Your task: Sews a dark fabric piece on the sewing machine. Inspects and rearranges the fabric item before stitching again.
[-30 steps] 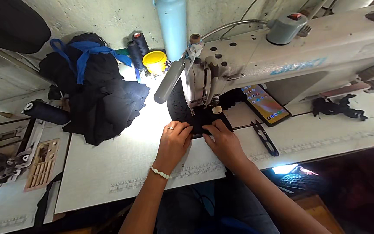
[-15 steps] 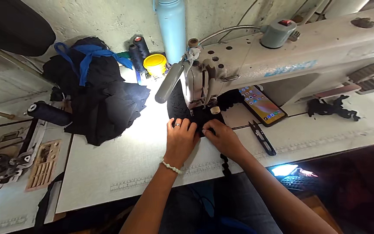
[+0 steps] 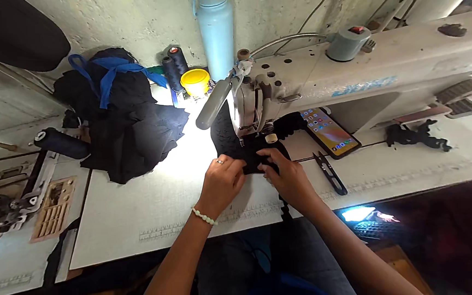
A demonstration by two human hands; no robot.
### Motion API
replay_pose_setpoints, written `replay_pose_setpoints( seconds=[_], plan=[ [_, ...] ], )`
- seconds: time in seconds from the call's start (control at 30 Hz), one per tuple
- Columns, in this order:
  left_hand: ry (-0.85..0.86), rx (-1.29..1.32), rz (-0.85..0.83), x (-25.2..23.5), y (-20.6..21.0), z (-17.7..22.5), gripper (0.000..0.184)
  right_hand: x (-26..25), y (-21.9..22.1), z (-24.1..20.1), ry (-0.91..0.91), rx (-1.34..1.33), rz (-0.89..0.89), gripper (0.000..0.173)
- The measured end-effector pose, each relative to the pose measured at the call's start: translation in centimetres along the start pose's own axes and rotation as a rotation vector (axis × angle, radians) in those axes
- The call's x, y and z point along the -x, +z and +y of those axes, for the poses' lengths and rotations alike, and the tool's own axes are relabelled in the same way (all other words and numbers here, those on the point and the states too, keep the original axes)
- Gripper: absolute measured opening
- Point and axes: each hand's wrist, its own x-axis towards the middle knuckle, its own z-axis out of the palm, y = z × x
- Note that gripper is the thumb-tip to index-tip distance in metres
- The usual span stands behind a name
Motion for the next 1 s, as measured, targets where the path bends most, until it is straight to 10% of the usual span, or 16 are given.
replay_pose_setpoints(
  seconds=[0.2,0.53,0.83,1.0],
  plan=[
    [-0.112,0.083,-0.117,-3.8,1.3,-1.7,0.019,-1.0,0.1,-0.1,-0.059,-0.263,-0.047,0.034],
    [-0.143,0.178,-0.081,-4.0,1.5,-3.0,0.014,-1.9,1.2,0.9,-0.272,0.380,0.339,0.013],
    [0.000,0.110,-0.102,-3.1,2.1,-3.6,0.014,-1.7,0.2,0.2,0.040,-0.148,-0.168,0.027],
    [0.090,-0.054,-0.052,-2.8,2.5,-2.9,0.014,-1.9,-0.1,0.4,-0.030,-0.135,-0.076,0.032]
  ],
)
